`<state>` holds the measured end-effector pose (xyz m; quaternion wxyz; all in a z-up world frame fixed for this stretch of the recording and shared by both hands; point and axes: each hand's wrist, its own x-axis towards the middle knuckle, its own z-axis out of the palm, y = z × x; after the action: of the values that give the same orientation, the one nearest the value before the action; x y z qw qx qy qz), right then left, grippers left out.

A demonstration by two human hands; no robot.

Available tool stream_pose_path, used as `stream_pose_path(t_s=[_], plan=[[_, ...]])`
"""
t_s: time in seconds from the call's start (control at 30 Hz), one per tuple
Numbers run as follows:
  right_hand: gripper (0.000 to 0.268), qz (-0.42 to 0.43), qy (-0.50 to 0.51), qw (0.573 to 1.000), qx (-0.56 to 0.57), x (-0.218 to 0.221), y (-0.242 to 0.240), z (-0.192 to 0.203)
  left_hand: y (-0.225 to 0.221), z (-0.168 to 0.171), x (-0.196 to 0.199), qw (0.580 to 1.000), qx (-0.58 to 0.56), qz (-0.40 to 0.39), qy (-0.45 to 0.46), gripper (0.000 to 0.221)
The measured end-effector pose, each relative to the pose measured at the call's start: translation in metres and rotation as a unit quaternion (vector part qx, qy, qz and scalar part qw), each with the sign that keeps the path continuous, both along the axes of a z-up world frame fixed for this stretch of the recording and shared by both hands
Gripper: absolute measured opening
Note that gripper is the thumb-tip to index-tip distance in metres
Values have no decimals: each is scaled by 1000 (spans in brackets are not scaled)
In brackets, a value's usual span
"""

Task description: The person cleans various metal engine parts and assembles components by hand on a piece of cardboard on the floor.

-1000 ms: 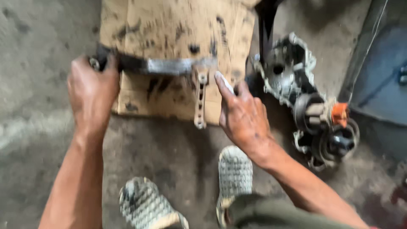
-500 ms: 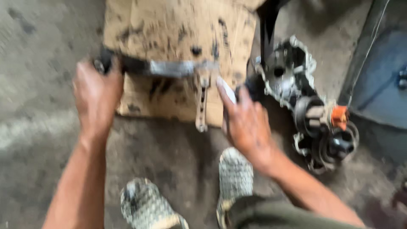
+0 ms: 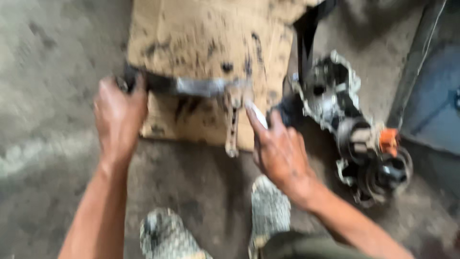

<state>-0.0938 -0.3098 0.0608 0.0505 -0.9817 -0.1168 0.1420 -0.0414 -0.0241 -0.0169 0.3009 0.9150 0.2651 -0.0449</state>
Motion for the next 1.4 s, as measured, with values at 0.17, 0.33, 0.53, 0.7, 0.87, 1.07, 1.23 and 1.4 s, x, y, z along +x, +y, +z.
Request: stream_pose_path(t_s=[0.17,0.33,0.53,0.7,0.87,1.07,1.23,1.4], plan=[[70,-21,8,999,40,-18,5,17,1,1,-18,1000,-22,-8,5,55],[71,-49,-20,996,72,2,8,19,-5,16,4,1000,11,-16,0,56],[68,-55,-17,992,112,-3,-14,-9,-13,41,9,996,-43,25,74,51],[63,2,-25,993,113,14,-34,-27,-12,42,18,1000,-16,13,22,48],[39,189,-67,950,240,61,-63,-6,-5,22,-5,998,-52,12,29,46],[42,294,126,946,58,101,-40,24,-1,10,-14,998,-61,4,-14,46],[43,341,186,921,-36,122,-14,38,3,8,-14,998,-65,8,-11,48],[57,428,142,892,25,124,-29,18,-2,6,-13,998,-28,-14,-51,57]])
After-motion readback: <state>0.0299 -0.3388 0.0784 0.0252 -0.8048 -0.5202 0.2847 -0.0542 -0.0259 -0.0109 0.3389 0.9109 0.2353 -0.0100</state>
